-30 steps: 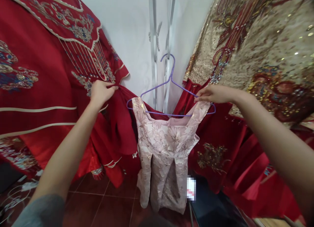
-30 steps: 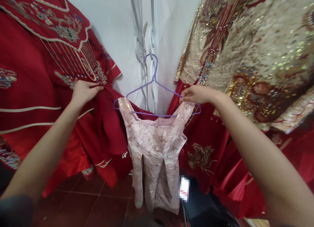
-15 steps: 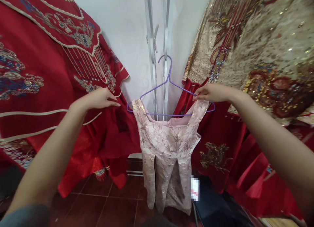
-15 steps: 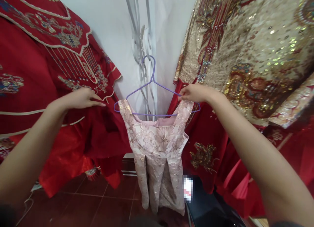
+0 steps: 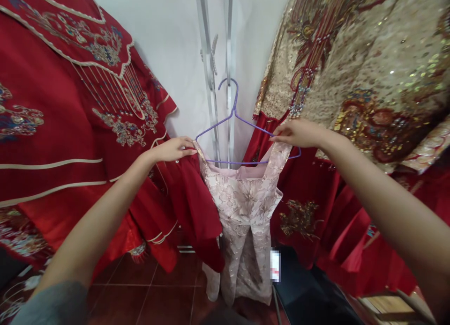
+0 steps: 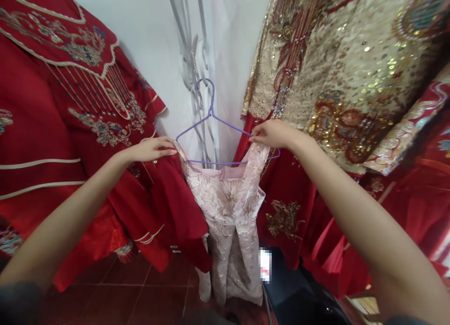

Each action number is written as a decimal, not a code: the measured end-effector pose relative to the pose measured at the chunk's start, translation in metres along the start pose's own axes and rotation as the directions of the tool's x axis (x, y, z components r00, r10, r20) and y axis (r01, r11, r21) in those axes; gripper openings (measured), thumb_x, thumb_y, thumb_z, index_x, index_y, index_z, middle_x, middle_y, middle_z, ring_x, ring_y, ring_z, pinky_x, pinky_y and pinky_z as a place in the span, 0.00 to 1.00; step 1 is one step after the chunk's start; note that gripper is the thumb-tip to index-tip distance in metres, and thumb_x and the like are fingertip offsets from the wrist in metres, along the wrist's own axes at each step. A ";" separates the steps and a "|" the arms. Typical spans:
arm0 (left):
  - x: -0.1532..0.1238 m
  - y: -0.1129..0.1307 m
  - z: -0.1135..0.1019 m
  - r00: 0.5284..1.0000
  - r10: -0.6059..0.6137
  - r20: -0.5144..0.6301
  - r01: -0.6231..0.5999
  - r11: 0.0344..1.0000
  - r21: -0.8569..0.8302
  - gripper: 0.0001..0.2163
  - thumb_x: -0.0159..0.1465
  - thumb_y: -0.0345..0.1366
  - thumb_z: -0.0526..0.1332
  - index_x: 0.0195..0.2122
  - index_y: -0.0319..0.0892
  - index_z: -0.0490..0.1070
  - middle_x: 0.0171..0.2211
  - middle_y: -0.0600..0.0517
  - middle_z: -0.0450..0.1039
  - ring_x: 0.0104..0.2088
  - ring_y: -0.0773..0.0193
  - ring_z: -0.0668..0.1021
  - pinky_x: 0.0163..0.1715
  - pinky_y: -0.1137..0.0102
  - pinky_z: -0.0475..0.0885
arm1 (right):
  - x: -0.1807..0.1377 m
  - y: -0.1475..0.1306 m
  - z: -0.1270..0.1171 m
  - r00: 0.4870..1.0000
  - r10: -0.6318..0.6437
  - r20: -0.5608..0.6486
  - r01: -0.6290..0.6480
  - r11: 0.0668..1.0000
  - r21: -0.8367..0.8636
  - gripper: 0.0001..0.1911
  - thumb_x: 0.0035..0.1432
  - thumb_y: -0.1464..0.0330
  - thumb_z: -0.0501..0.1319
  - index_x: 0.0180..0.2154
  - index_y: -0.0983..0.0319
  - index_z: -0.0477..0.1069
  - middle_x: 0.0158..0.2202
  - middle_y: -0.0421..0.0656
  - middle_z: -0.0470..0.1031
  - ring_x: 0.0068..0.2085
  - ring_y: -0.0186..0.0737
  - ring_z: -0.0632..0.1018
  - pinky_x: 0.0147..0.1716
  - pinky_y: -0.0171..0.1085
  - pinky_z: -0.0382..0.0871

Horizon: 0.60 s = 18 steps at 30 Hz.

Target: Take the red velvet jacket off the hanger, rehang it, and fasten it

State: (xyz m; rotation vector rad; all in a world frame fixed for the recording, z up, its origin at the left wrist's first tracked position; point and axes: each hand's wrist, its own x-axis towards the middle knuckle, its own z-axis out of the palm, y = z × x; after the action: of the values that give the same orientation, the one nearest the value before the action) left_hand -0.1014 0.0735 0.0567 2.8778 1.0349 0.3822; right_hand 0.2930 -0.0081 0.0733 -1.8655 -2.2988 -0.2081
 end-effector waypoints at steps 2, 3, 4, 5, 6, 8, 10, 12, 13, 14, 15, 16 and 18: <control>0.001 0.001 0.000 1.000 0.019 -0.012 -0.019 0.999 -0.033 0.18 0.63 0.49 0.54 0.36 0.43 0.79 0.45 0.47 0.77 0.45 0.57 0.77 0.52 0.65 0.68 | -0.002 0.002 0.001 0.999 0.018 0.034 -0.018 1.000 -0.023 0.13 0.58 0.59 0.61 0.40 0.58 0.77 0.37 0.43 0.82 0.39 0.44 0.80 0.38 0.38 0.68; 0.000 0.000 0.001 0.999 0.024 -0.036 -0.025 0.999 -0.028 0.18 0.63 0.49 0.54 0.36 0.43 0.79 0.44 0.48 0.77 0.44 0.57 0.78 0.51 0.65 0.69 | -0.004 0.003 0.001 0.998 0.020 0.059 -0.019 1.000 -0.014 0.12 0.58 0.62 0.61 0.40 0.60 0.77 0.37 0.44 0.82 0.39 0.44 0.80 0.38 0.38 0.68; -0.001 -0.001 0.001 0.998 0.027 -0.064 -0.028 1.000 -0.012 0.18 0.63 0.48 0.54 0.36 0.43 0.79 0.45 0.47 0.78 0.44 0.57 0.78 0.50 0.66 0.69 | -0.005 0.004 0.001 0.997 0.021 0.076 -0.022 1.000 0.007 0.11 0.58 0.64 0.61 0.40 0.61 0.77 0.38 0.45 0.82 0.40 0.44 0.80 0.39 0.37 0.69; -0.002 -0.002 0.002 0.995 0.029 -0.094 -0.028 1.000 0.010 0.17 0.63 0.48 0.54 0.37 0.43 0.79 0.45 0.47 0.78 0.44 0.57 0.78 0.50 0.65 0.69 | -0.006 0.005 0.001 0.996 0.023 0.082 -0.026 0.999 0.035 0.11 0.58 0.66 0.61 0.41 0.63 0.77 0.38 0.47 0.82 0.40 0.43 0.80 0.39 0.37 0.69; -0.003 -0.004 0.004 0.991 0.031 -0.128 -0.027 0.999 0.031 0.17 0.63 0.47 0.54 0.37 0.42 0.79 0.46 0.47 0.78 0.45 0.56 0.78 0.50 0.65 0.69 | -0.008 0.006 0.000 0.997 0.025 0.076 -0.030 0.997 0.066 0.10 0.58 0.68 0.61 0.40 0.64 0.77 0.38 0.48 0.82 0.40 0.42 0.81 0.40 0.36 0.69; -0.006 -0.006 0.008 0.978 0.028 -0.208 -0.018 0.999 0.048 0.17 0.63 0.47 0.55 0.38 0.42 0.79 0.46 0.46 0.78 0.46 0.55 0.79 0.51 0.64 0.69 | -0.011 0.008 0.001 0.999 0.021 0.035 -0.025 0.994 0.109 0.09 0.58 0.68 0.62 0.39 0.65 0.77 0.37 0.48 0.82 0.39 0.41 0.81 0.40 0.35 0.69; -0.009 -0.009 0.014 0.952 0.008 -0.306 0.001 1.000 0.031 0.17 0.64 0.47 0.55 0.40 0.43 0.79 0.46 0.47 0.79 0.47 0.55 0.79 0.52 0.64 0.69 | -0.013 0.012 0.002 1.000 -0.006 -0.022 0.008 0.995 0.102 0.08 0.57 0.67 0.63 0.37 0.63 0.78 0.36 0.46 0.82 0.38 0.41 0.81 0.40 0.35 0.68; -0.012 -0.011 0.019 0.919 -0.029 -0.393 0.028 1.000 -0.008 0.17 0.64 0.47 0.55 0.41 0.43 0.79 0.44 0.47 0.80 0.46 0.56 0.79 0.52 0.65 0.69 | -0.015 0.016 0.004 0.996 -0.046 -0.074 0.051 0.996 0.068 0.09 0.58 0.66 0.62 0.37 0.62 0.79 0.35 0.45 0.82 0.37 0.41 0.81 0.38 0.36 0.67; -0.013 -0.012 0.021 0.904 -0.051 -0.424 0.042 0.999 -0.031 0.17 0.64 0.48 0.55 0.41 0.43 0.79 0.44 0.47 0.80 0.45 0.56 0.79 0.52 0.65 0.69 | -0.015 0.017 0.006 0.994 -0.065 -0.093 0.070 0.996 0.059 0.09 0.58 0.66 0.62 0.38 0.62 0.79 0.35 0.45 0.82 0.37 0.41 0.80 0.38 0.36 0.67; -0.014 -0.013 0.022 0.891 -0.072 -0.448 0.052 0.997 -0.057 0.18 0.64 0.48 0.55 0.41 0.43 0.79 0.44 0.48 0.80 0.45 0.56 0.79 0.52 0.64 0.69 | -0.016 0.019 0.007 0.991 -0.081 -0.105 0.087 0.994 0.059 0.09 0.59 0.66 0.61 0.38 0.62 0.79 0.35 0.46 0.82 0.36 0.41 0.80 0.37 0.36 0.67; -0.014 -0.013 0.022 0.884 -0.090 -0.460 0.057 0.995 -0.085 0.18 0.64 0.49 0.56 0.40 0.43 0.79 0.43 0.47 0.80 0.45 0.56 0.79 0.53 0.64 0.69 | -0.017 0.020 0.008 0.989 -0.092 -0.112 0.100 0.993 0.063 0.10 0.59 0.66 0.61 0.38 0.63 0.78 0.35 0.46 0.82 0.36 0.41 0.80 0.37 0.36 0.66; -0.015 -0.014 0.022 0.883 -0.102 -0.459 0.054 0.992 -0.115 0.18 0.64 0.50 0.56 0.40 0.43 0.79 0.43 0.47 0.80 0.45 0.56 0.79 0.53 0.64 0.68 | -0.017 0.021 0.009 0.988 -0.100 -0.118 0.108 0.992 0.067 0.10 0.60 0.66 0.60 0.39 0.63 0.78 0.35 0.47 0.82 0.36 0.41 0.80 0.37 0.35 0.66; -0.014 -0.014 0.020 0.906 -0.097 -0.413 0.026 0.984 -0.174 0.19 0.63 0.51 0.58 0.41 0.42 0.79 0.44 0.47 0.80 0.45 0.56 0.79 0.54 0.64 0.68 | -0.018 0.021 0.010 0.987 -0.105 -0.121 0.113 0.991 0.068 0.11 0.60 0.66 0.59 0.39 0.63 0.78 0.35 0.47 0.82 0.35 0.41 0.80 0.37 0.36 0.66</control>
State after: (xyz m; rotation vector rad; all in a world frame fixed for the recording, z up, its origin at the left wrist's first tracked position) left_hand -0.1155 0.0756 0.0320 2.6636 1.0798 1.0677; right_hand 0.3164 -0.0184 0.0595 -1.6482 -2.2978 -0.2361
